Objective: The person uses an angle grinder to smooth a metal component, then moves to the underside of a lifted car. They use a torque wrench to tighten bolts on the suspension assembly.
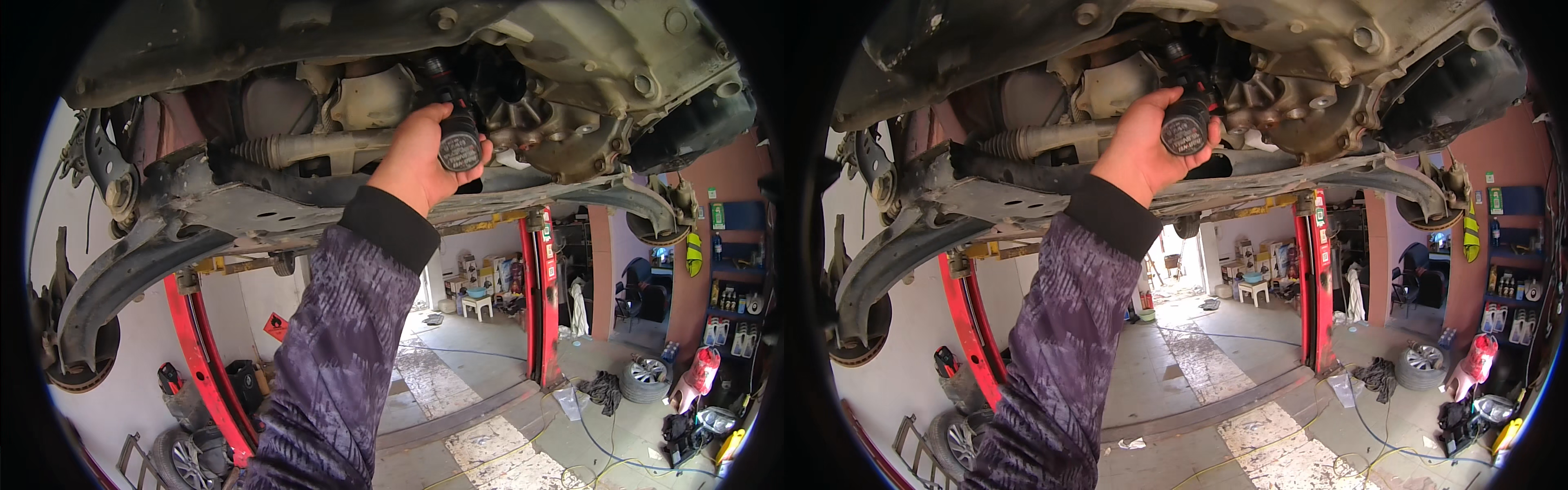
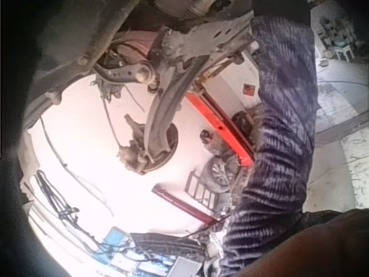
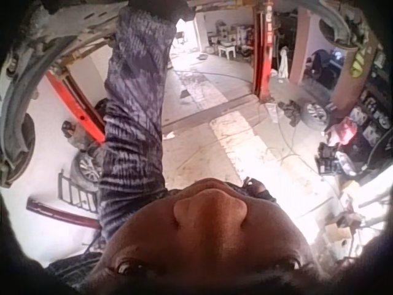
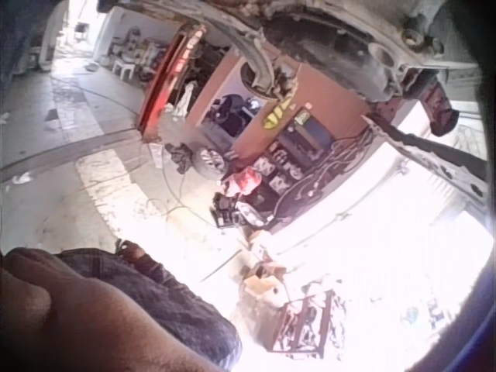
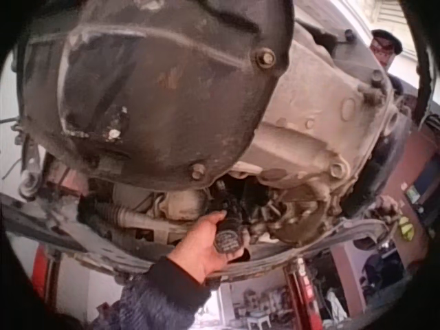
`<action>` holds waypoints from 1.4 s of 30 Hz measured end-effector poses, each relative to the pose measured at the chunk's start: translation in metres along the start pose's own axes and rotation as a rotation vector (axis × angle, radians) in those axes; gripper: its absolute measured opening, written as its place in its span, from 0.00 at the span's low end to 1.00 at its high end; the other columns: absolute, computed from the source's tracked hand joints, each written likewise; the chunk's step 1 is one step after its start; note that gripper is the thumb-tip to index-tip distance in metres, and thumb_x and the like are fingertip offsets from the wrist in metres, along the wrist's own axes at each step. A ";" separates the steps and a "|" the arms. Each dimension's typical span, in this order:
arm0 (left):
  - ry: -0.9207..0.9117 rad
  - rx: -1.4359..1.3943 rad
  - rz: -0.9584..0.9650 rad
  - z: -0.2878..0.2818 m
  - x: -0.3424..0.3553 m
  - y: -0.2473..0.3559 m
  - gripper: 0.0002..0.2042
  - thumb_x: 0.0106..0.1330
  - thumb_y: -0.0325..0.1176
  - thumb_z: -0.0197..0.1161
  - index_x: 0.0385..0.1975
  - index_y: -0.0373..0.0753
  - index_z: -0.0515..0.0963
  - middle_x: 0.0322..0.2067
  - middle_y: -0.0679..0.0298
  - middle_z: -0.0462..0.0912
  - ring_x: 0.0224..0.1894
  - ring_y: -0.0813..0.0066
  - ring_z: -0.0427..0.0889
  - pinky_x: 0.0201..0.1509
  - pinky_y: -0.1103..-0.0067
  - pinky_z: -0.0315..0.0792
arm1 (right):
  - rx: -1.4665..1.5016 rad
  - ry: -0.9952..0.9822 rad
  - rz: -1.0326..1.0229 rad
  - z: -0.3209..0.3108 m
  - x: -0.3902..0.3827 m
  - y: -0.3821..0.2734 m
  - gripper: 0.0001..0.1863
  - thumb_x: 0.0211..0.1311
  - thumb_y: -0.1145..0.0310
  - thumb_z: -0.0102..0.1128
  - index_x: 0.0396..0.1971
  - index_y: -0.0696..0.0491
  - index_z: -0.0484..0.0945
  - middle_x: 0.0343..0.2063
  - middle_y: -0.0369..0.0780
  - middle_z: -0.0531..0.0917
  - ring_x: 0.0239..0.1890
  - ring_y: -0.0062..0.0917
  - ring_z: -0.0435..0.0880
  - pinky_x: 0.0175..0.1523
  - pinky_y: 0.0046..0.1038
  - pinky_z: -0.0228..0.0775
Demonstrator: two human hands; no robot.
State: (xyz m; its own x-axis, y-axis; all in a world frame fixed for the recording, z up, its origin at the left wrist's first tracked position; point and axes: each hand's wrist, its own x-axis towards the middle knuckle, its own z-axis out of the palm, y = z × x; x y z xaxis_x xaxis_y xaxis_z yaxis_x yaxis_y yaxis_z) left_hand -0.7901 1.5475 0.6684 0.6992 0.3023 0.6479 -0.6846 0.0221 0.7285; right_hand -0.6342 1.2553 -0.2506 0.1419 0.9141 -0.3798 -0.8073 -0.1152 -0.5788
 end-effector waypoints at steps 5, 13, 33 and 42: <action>0.080 0.088 0.013 0.001 0.021 0.013 0.15 0.91 0.45 0.53 0.59 0.39 0.76 0.49 0.50 0.86 0.42 0.48 0.92 0.33 0.62 0.87 | -0.067 0.406 -0.134 0.008 -0.020 -0.003 0.09 0.84 0.58 0.62 0.48 0.46 0.85 0.28 0.37 0.78 0.29 0.32 0.73 0.36 0.40 0.72; 0.181 0.362 0.089 0.001 0.031 0.005 0.12 0.92 0.45 0.54 0.64 0.49 0.75 0.45 0.54 0.85 0.39 0.50 0.92 0.31 0.63 0.85 | -0.021 0.502 -0.180 -0.004 -0.016 0.004 0.10 0.83 0.61 0.62 0.52 0.50 0.84 0.28 0.38 0.79 0.28 0.30 0.76 0.33 0.38 0.71; 0.201 0.344 0.240 0.006 0.050 -0.007 0.15 0.90 0.45 0.57 0.63 0.43 0.75 0.46 0.56 0.88 0.34 0.52 0.94 0.35 0.60 0.85 | -0.051 0.491 -0.266 0.018 -0.041 -0.015 0.10 0.82 0.62 0.63 0.41 0.53 0.79 0.26 0.36 0.75 0.26 0.27 0.73 0.33 0.35 0.69; 0.217 0.461 0.125 0.004 0.058 0.012 0.16 0.89 0.48 0.54 0.62 0.45 0.75 0.50 0.55 0.89 0.38 0.51 0.95 0.42 0.53 0.85 | -0.077 0.397 -0.444 0.019 -0.073 -0.024 0.12 0.81 0.63 0.63 0.36 0.54 0.78 0.24 0.34 0.74 0.26 0.25 0.72 0.33 0.34 0.68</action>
State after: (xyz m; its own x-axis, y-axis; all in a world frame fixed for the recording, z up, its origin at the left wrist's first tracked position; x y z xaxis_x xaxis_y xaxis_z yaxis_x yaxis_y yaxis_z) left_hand -0.7570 1.5611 0.7162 0.5254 0.4673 0.7110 -0.5643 -0.4340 0.7022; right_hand -0.6360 1.1990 -0.1960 0.6716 0.6676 -0.3214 -0.5796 0.2032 -0.7892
